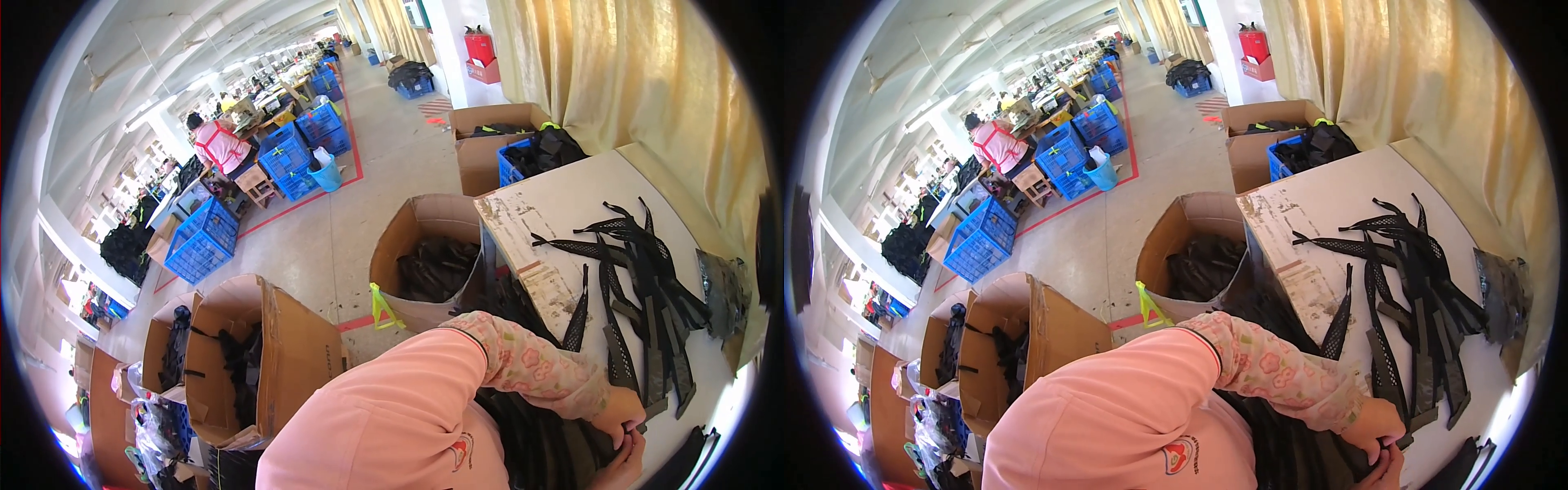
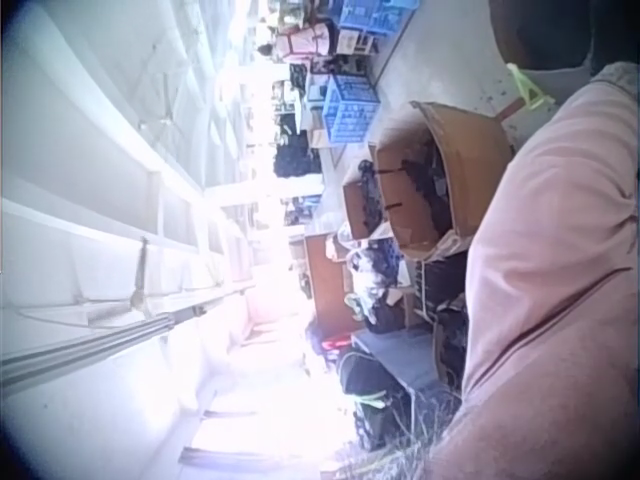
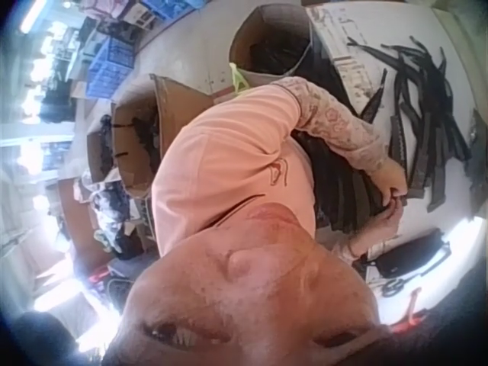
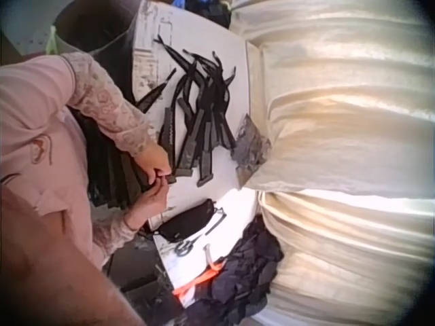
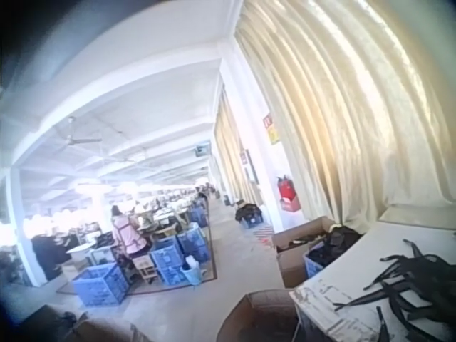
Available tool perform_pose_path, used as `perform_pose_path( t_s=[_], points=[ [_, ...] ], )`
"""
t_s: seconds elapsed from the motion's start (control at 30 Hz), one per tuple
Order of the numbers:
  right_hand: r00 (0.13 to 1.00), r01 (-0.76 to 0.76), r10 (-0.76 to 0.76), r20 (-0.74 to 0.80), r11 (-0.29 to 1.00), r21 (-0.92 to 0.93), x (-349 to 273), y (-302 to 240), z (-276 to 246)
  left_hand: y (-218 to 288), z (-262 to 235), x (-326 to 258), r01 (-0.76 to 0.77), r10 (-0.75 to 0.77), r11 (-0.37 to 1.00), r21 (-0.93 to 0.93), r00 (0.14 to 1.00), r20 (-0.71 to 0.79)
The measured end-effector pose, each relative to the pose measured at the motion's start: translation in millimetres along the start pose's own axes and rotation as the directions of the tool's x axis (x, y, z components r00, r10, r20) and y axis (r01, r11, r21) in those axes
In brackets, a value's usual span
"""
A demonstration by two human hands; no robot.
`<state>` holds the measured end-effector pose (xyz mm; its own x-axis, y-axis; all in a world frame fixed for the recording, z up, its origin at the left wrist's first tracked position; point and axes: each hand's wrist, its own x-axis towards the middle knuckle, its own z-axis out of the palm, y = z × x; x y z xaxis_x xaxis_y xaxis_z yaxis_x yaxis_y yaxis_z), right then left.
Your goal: Inspecting and organizing industrial mesh straps on a work table.
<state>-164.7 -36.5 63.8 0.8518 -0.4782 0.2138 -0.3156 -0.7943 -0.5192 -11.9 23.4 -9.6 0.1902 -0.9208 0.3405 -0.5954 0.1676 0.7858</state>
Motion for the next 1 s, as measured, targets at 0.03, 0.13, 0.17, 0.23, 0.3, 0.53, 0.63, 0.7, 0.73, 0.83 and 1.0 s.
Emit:
perform_pose_path(
  t_s=[0.03, 0.13, 0.17, 0.23, 0.3, 0.53, 0.63, 0.7, 0.73, 0.83, 1.0],
  points=[
    [1.0, -0.001, 0.001, -0.001, 1.0, -0.001, -0.1, 1.4, -0.1, 3.0, -0.7, -1.6, 0.004, -0.005, 1.0, 0.03, 1.0, 0.029],
    [0.998, 0.061, -0.059, -0.035, 0.997, 0.047, 0.0, 13.1, 1.0, 10.6, -1.8, -2.8, -0.047, 0.037, 0.994, 0.096, 0.994, 0.104],
    [0.994, 0.106, -0.105, -0.029, 0.993, 0.045, 0.4, 19.0, 1.3, 14.0, -2.2, -2.8, -0.103, 0.083, 0.986, 0.13, 0.985, 0.15],
    [0.989, 0.15, -0.149, -0.024, 0.988, 0.044, 1.5, 26.5, 2.8, 30.6, -4.9, -4.7, -0.14, 0.097, 0.976, 0.17, 0.966, 0.24],
    [0.927, 0.343, -0.328, -0.183, 0.937, 0.063, 2.1, 31.5, 6.0, 34.4, -1.9, -5.9, -0.182, 0.107, 0.962, 0.204, 0.938, 0.33],
    [0.978, -0.193, 0.206, 0.017, 0.882, 0.429, -9.1, 38.3, 0.8, 42.9, 1.4, -11.2, -0.568, 0.523, 0.781, 0.261, 0.822, 0.224],
    [0.995, -0.049, 0.077, -0.062, 0.931, 0.363, -18.1, 59.9, 6.7, 42.8, -12.9, -13.6, -0.407, 0.386, 0.861, 0.304, 0.913, 0.129],
    [0.978, 0.019, 0.058, -0.198, 0.93, 0.366, -25.7, 72.5, 25.6, 20.2, -6.4, -9.8, -0.228, 0.235, 0.917, 0.326, 0.972, 0.017],
    [0.946, 0.085, 0.039, -0.323, 0.928, 0.363, -27.1, 76.2, 30.3, 23.1, -4.8, -8.4, -0.228, 0.235, 0.918, 0.324, 0.972, 0.019],
    [0.985, -0.062, 0.118, -0.124, 0.923, 0.38, -19.7, 42.3, 18.6, 32.2, -1.0, -5.0, -0.126, 0.121, 0.99, 0.07, 0.99, 0.07],
    [0.993, -0.076, 0.115, 0.031, 0.412, 0.908, -21.6, 50.6, 12.7, 22.2, 0.0, 3.6, -0.106, 0.111, 0.987, -0.119, 0.993, 0.031]
  ],
)
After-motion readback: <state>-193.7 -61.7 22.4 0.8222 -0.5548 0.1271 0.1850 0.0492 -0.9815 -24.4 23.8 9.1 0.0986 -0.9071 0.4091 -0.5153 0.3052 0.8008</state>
